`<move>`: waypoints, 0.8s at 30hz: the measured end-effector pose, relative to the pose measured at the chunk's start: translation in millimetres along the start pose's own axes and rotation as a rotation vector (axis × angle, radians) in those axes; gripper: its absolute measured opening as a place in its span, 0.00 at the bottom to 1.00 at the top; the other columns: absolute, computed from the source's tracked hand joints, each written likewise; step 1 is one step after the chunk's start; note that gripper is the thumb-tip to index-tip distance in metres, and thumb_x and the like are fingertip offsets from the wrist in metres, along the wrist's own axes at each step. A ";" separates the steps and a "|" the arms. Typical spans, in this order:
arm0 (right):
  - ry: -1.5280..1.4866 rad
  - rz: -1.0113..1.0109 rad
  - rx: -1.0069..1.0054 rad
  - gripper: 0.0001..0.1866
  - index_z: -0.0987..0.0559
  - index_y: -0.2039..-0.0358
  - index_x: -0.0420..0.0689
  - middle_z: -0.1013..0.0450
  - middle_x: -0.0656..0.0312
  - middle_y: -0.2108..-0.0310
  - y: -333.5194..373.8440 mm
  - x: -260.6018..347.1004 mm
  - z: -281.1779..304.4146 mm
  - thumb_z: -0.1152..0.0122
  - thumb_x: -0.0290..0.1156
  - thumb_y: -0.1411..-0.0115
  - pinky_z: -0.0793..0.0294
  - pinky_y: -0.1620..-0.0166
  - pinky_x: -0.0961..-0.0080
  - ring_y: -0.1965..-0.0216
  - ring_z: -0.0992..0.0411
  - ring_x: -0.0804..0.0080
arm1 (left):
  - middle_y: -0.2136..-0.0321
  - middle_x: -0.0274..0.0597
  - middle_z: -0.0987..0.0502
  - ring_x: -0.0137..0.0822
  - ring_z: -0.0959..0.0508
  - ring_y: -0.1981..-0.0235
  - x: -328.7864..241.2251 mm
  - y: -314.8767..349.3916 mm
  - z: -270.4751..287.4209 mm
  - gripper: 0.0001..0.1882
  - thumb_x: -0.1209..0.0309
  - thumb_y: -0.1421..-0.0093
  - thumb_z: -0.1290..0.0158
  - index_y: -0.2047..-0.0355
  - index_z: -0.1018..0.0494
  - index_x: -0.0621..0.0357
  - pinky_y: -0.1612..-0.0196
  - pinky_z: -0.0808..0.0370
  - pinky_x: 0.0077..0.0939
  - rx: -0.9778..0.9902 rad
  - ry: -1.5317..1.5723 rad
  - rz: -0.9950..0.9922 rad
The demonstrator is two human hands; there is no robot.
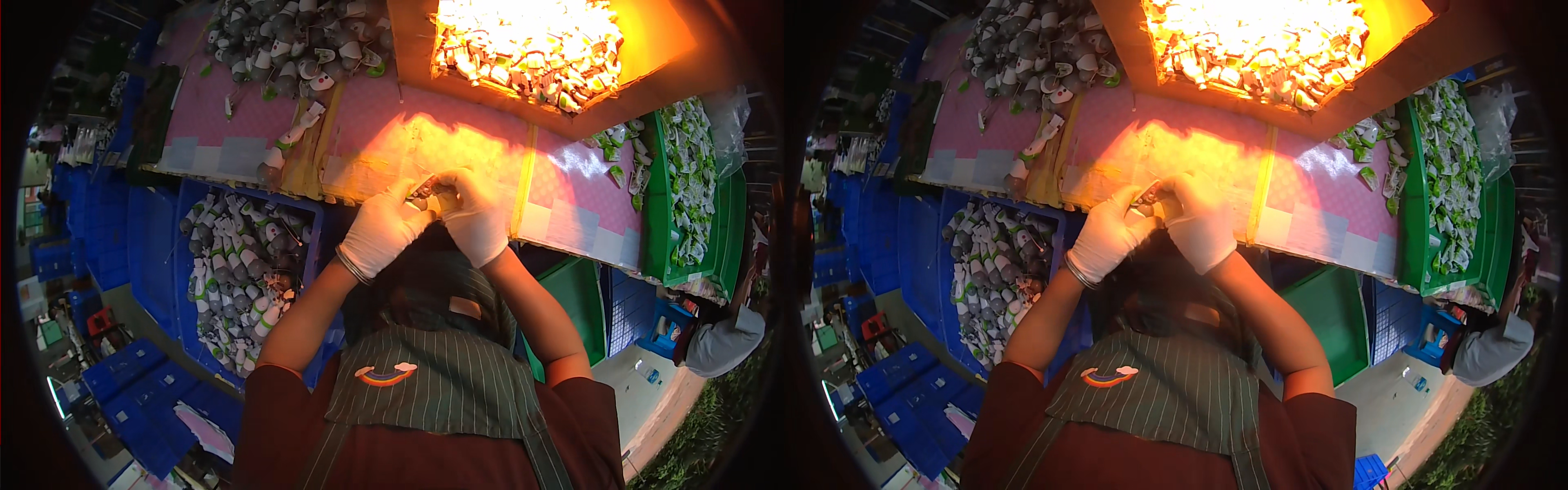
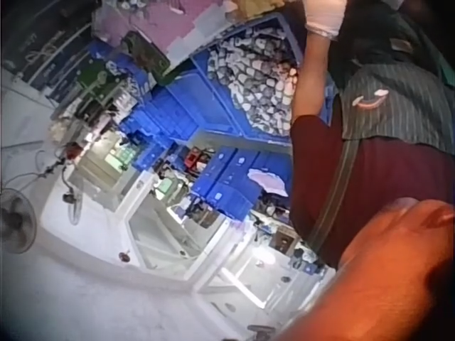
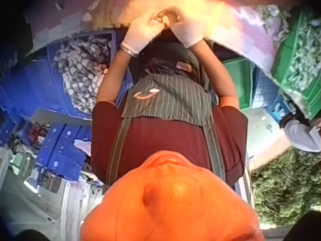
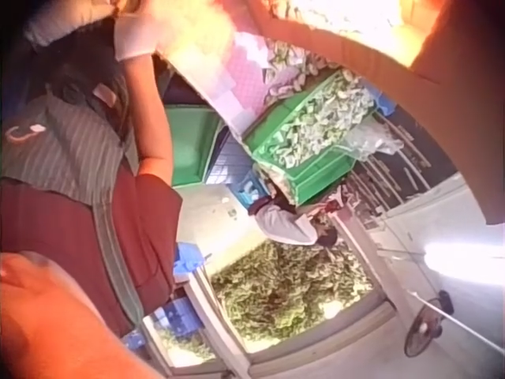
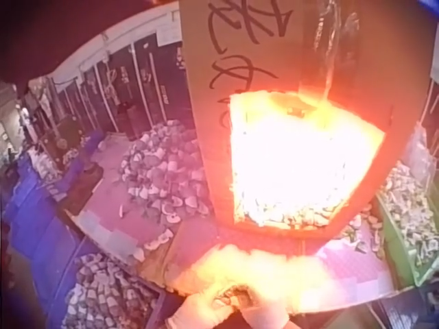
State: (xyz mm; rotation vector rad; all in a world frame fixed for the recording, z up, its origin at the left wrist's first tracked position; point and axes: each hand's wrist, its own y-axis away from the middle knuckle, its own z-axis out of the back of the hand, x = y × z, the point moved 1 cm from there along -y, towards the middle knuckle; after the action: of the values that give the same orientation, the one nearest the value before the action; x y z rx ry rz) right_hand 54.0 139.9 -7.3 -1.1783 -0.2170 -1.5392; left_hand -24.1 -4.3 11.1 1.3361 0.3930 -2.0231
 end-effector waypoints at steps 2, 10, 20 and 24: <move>0.037 0.018 0.006 0.10 0.26 0.65 0.38 0.26 0.58 0.71 -3.2 -2.5 0.5 0.39 0.16 0.49 0.26 0.67 0.76 0.70 0.25 0.69 | 0.76 0.45 0.23 0.34 0.21 0.74 -4.3 -1.2 -0.8 0.18 0.66 0.44 0.42 0.55 0.28 0.59 0.70 0.26 0.29 0.075 0.160 0.132; -0.241 -0.467 0.304 0.12 0.25 0.65 0.39 0.26 0.59 0.72 -25.0 -0.3 11.9 0.42 0.15 0.51 0.26 0.68 0.76 0.70 0.25 0.72 | 0.68 0.40 0.22 0.27 0.22 0.69 3.9 -0.6 -8.3 0.20 0.73 0.43 0.43 0.50 0.31 0.63 0.65 0.25 0.22 -0.005 0.082 -0.064; -0.503 -0.666 0.376 0.12 0.26 0.57 0.36 0.25 0.61 0.65 -10.8 -6.3 11.3 0.46 0.21 0.43 0.27 0.67 0.82 0.69 0.27 0.78 | 0.70 0.47 0.21 0.38 0.20 0.70 18.2 -2.9 -11.7 0.22 0.71 0.44 0.43 0.49 0.30 0.62 0.66 0.25 0.30 0.009 0.160 -0.155; -0.708 -0.816 0.462 0.11 0.26 0.58 0.37 0.26 0.64 0.68 -22.4 3.5 17.0 0.45 0.27 0.41 0.33 0.74 0.86 0.74 0.31 0.82 | 0.77 0.38 0.25 0.25 0.25 0.77 4.8 -4.4 -0.9 0.22 0.71 0.45 0.42 0.50 0.29 0.62 0.72 0.27 0.24 0.172 0.461 0.295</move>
State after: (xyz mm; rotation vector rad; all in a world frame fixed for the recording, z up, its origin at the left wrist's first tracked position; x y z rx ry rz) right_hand 45.4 157.2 13.4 -1.2698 -1.5945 -1.5243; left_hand -27.7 -2.3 5.9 1.8539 0.2088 -1.5265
